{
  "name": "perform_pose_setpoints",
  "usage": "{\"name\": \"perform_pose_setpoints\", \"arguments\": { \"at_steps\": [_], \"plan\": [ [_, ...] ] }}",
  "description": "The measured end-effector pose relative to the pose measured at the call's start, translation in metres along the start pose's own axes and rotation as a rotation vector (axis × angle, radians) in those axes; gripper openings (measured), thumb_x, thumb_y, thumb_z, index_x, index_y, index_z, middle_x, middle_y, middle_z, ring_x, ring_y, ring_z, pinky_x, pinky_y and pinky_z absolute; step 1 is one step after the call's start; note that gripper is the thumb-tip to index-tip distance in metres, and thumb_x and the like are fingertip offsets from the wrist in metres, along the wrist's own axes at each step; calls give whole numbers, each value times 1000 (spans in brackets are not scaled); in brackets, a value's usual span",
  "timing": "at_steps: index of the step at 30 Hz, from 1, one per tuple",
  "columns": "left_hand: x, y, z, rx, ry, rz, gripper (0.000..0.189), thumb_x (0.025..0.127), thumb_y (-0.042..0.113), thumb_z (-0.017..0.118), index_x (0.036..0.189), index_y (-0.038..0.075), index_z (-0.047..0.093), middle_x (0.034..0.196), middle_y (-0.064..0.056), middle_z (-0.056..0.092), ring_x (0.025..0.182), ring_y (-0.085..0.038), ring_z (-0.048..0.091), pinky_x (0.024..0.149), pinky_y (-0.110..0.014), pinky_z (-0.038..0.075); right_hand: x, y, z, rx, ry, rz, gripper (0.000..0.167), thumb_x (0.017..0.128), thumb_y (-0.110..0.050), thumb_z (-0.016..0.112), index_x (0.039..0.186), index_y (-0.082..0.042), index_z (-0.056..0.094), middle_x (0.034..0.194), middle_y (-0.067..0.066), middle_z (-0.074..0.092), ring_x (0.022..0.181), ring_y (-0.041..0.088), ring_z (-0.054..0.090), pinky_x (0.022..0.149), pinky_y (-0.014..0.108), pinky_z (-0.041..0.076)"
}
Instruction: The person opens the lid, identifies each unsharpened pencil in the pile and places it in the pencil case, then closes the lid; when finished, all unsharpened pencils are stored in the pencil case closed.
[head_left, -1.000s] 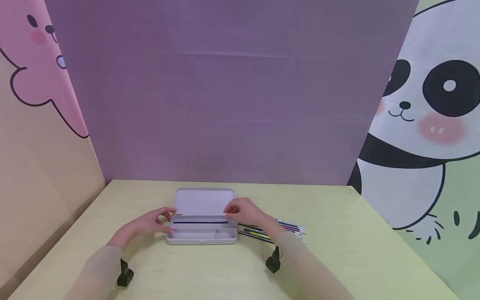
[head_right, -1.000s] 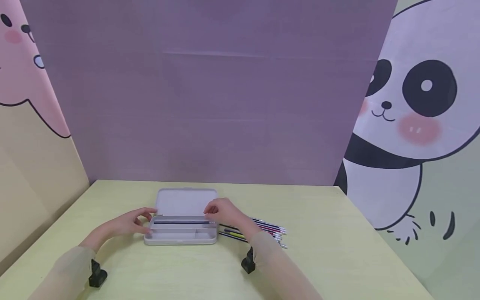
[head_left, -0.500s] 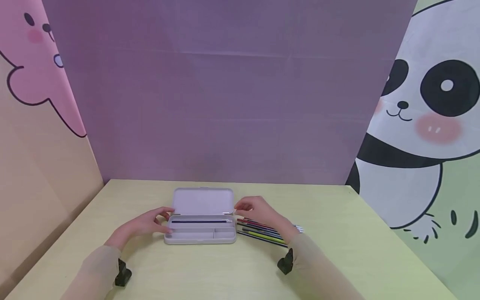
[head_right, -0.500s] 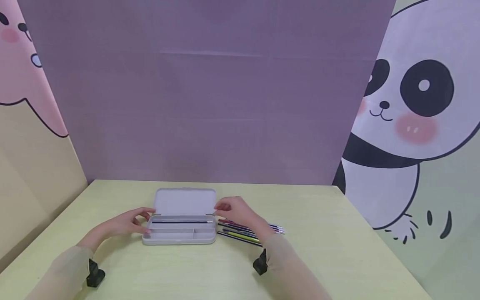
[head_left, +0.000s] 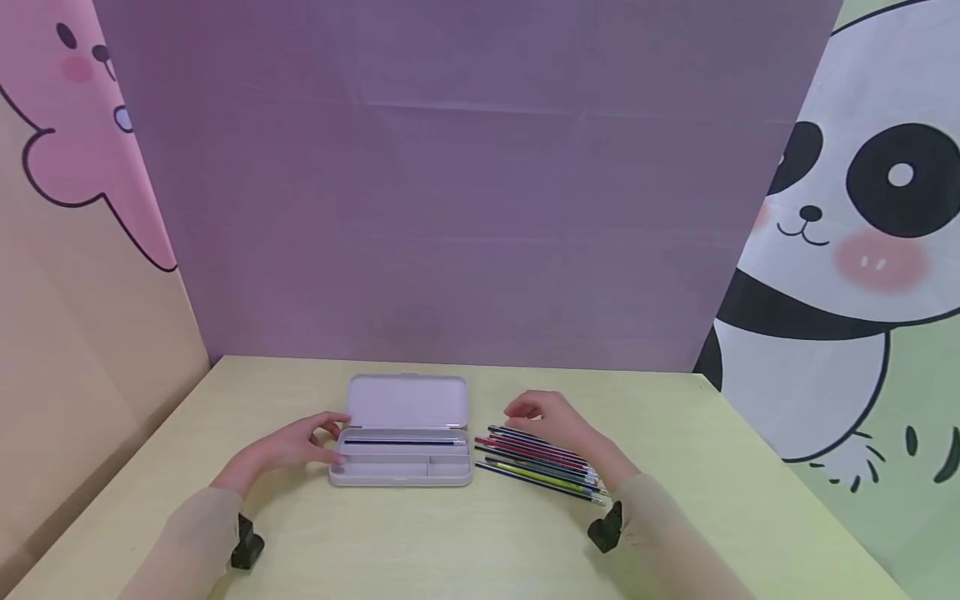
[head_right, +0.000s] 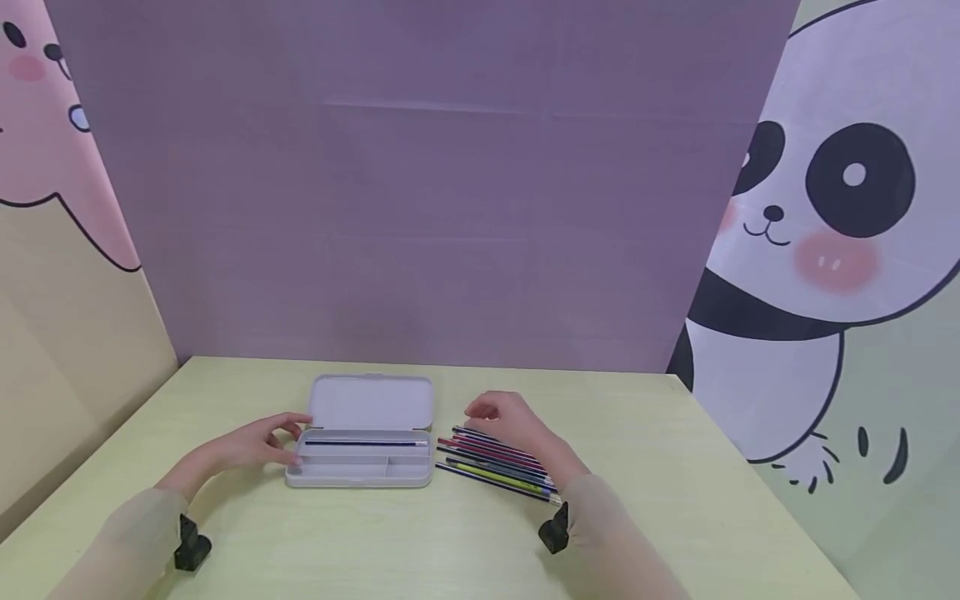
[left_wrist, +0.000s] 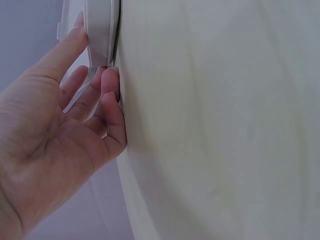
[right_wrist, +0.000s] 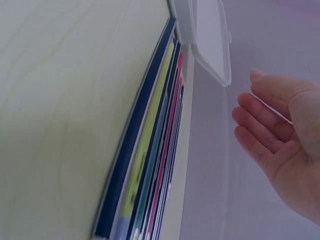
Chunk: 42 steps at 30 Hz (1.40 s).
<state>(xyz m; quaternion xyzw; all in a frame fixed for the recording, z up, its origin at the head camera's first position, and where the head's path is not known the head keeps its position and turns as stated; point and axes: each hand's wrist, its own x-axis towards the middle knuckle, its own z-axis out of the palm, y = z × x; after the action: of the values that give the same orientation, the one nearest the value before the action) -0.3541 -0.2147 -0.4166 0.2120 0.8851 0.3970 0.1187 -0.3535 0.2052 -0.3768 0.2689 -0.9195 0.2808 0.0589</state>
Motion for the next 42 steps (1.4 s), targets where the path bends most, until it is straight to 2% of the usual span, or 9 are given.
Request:
{"name": "perform_pose_setpoints", "arguments": {
  "at_steps": [5,15,21,27,32,39,42],
  "plan": [
    [-2,-3,3,-8,8,-9,72,78,28,76,138,7,40,119,-13,50,96,-23,54,82,-36,43,-10,13,-4,-3,-7,3,19,88,-19,66,104,-8,68,96,1,68,86,15,62,78,28,51],
    [2,-6,5,7,28,24,73,78,29,76,138,7,41,117,-13,51,92,-22,53,81,-35,41,-29,39,-15,-31,11,16,22,88,-17,65,103,-2,68,92,3,68,82,15,62,75,26,51],
    [2,-8,4,8,33,-3,72,78,29,76,138,9,41,118,-12,51,97,-23,54,86,-37,43,-37,50,-19,-51,6,1,23,88,-17,66,102,1,68,92,6,68,81,18,64,75,28,52],
    [2,-9,6,13,26,3,70,79,27,76,137,8,42,118,-13,51,97,-24,53,84,-36,41,-47,59,-22,-96,10,3,23,86,-14,66,102,3,67,91,8,68,81,20,65,75,32,53],
    [2,-8,8,16,23,-18,70,79,26,75,138,10,42,118,-11,51,99,-24,54,86,-39,42,-54,67,-23,-131,-1,23,22,87,-13,66,102,3,68,91,7,68,81,20,65,74,33,53],
    [-3,-1,8,-1,13,-7,69,81,23,74,138,7,40,119,-16,51,100,-28,55,88,-44,44,-55,79,-22,-159,-32,99,17,87,-14,65,97,-1,70,89,6,68,82,20,63,76,37,52],
    [-1,-4,8,0,13,-9,70,80,25,75,138,7,40,119,-15,51,99,-27,55,87,-43,44,-56,80,-22,-156,-39,124,15,86,-13,66,94,-2,70,88,5,68,81,19,62,76,37,52]
  ]
}}
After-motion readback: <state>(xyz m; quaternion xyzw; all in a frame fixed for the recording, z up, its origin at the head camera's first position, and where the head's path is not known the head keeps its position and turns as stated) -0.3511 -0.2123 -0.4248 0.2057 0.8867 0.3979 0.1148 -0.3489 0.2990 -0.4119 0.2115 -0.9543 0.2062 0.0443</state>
